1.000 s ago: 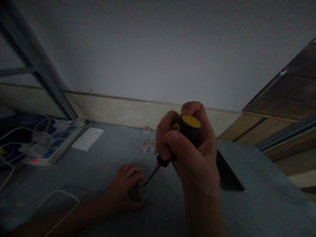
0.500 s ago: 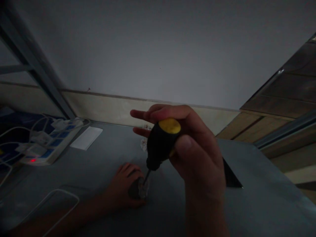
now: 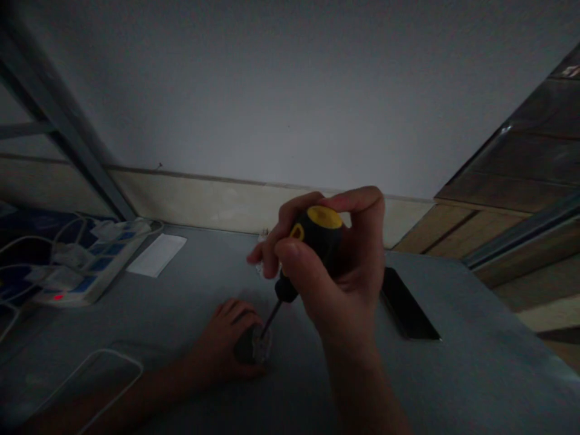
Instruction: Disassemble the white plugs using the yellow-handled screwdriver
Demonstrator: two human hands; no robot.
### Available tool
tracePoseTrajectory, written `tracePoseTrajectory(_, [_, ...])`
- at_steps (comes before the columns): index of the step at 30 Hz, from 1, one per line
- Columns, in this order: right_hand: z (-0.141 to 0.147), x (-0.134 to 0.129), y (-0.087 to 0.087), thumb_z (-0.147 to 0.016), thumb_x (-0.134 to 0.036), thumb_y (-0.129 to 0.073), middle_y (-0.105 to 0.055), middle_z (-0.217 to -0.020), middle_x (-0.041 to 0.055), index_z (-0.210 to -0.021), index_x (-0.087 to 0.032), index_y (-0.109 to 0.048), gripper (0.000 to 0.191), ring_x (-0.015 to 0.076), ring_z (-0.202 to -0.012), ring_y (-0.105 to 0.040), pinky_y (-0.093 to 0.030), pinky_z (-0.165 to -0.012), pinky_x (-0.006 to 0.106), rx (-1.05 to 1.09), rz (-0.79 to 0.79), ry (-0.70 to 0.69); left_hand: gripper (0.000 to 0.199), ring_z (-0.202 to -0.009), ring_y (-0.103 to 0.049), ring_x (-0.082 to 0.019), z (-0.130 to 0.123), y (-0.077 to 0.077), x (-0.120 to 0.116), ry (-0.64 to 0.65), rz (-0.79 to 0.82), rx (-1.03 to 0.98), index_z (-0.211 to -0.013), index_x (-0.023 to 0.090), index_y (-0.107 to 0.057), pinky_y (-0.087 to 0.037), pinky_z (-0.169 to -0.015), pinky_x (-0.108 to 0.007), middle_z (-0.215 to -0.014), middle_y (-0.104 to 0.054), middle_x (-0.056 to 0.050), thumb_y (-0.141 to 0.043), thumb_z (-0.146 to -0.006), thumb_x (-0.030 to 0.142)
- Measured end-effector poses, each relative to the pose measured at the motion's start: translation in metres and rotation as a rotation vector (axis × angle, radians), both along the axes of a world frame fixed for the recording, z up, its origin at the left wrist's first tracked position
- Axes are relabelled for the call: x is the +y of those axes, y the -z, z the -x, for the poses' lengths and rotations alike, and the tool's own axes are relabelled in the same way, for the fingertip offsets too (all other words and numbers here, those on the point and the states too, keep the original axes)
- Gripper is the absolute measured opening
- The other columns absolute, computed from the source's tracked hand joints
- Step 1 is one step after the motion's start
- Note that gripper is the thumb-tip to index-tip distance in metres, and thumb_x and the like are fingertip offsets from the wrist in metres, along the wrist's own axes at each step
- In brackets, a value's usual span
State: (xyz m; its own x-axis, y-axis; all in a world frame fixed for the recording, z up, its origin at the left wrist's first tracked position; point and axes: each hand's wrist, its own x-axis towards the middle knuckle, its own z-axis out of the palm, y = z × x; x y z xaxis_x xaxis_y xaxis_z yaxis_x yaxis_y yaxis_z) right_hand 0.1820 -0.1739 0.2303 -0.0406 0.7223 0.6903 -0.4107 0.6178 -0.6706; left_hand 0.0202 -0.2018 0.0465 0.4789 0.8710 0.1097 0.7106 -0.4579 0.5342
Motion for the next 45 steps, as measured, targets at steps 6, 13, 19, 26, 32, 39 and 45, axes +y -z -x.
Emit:
tracePoseTrajectory(6, [-0.007,-0.002,-0.003,-0.084,-0.051,-0.066,-0.053,-0.085,0.0007,-0.100,-0.026,-0.057,0.030,0.0118,-0.057,-0.054,-0.045,-0.041,0.024,-0.046,0.117,-0.172,0.063,-0.110,-0.053,-0.032,0.000,0.002,0.000,0.004,-0.014,-0.007,-0.107,0.026,-0.063,-0.039,-0.096,-0.047,-0.116,-0.061,-0.005,-0.084,-0.057,0.058])
tracePoseTrajectory(13, [-0.011,0.004,-0.004,-0.084,-0.040,-0.069,-0.058,-0.096,0.0030,-0.106,-0.027,-0.065,0.026,0.0227,-0.094,-0.063,-0.059,-0.084,0.049,-0.105,0.074,-0.257,0.065,-0.110,-0.053,-0.032,0.001,0.002,-0.001,-0.010,-0.020,-0.013,-0.107,0.026,-0.063,-0.040,-0.097,-0.047,-0.116,-0.061,-0.003,-0.087,-0.053,0.054])
tracePoseTrajectory(19, [-0.009,0.001,-0.003,-0.084,-0.030,-0.067,-0.057,-0.112,0.0041,-0.105,-0.028,-0.061,0.022,0.0319,-0.121,-0.057,-0.050,-0.100,0.061,-0.115,0.022,-0.148,0.066,-0.111,-0.052,-0.032,0.001,0.001,0.000,-0.004,-0.001,-0.005,-0.107,0.025,-0.064,-0.039,-0.099,-0.048,-0.117,-0.061,-0.004,-0.087,-0.054,0.057])
tracePoseTrajectory(26, [-0.002,-0.007,-0.003,-0.084,-0.024,-0.064,-0.053,-0.107,0.0030,-0.104,-0.028,-0.058,0.021,0.0296,-0.117,-0.058,-0.049,-0.102,0.059,-0.106,-0.047,-0.035,0.067,-0.110,-0.052,-0.032,0.001,0.003,0.000,-0.007,-0.020,-0.016,-0.107,0.025,-0.063,-0.040,-0.096,-0.048,-0.116,-0.061,-0.004,-0.088,-0.053,0.055])
tracePoseTrajectory(32, [0.000,-0.007,0.002,-0.079,-0.016,-0.069,-0.052,-0.102,0.0010,-0.104,-0.028,-0.053,0.032,0.0250,-0.108,-0.062,-0.057,-0.092,0.054,-0.127,-0.171,0.138,0.063,-0.108,-0.054,-0.031,0.001,0.006,0.000,0.003,-0.055,-0.027,-0.106,0.026,-0.063,-0.040,-0.096,-0.047,-0.114,-0.062,-0.003,-0.087,-0.055,0.054])
tracePoseTrajectory(39, [0.005,-0.004,0.002,-0.075,-0.006,-0.070,-0.056,-0.087,-0.0017,-0.101,-0.025,-0.048,0.039,0.0140,-0.067,-0.062,-0.057,-0.048,0.029,-0.095,-0.292,0.516,0.065,-0.104,-0.056,-0.031,-0.001,0.007,-0.002,-0.016,-0.083,-0.008,-0.105,0.024,-0.063,-0.043,-0.094,-0.047,-0.112,-0.064,-0.004,-0.087,-0.053,0.054])
tracePoseTrajectory(45, [0.005,-0.011,-0.003,-0.065,0.005,-0.070,-0.050,-0.082,-0.0041,-0.103,-0.020,-0.046,0.051,0.0083,-0.066,-0.056,-0.051,-0.050,0.021,-0.133,-0.403,0.844,0.067,-0.099,-0.058,-0.031,-0.003,0.013,-0.001,-0.001,-0.199,-0.009,-0.105,0.025,-0.065,-0.045,-0.090,-0.046,-0.108,-0.067,-0.004,-0.084,-0.051,0.059])
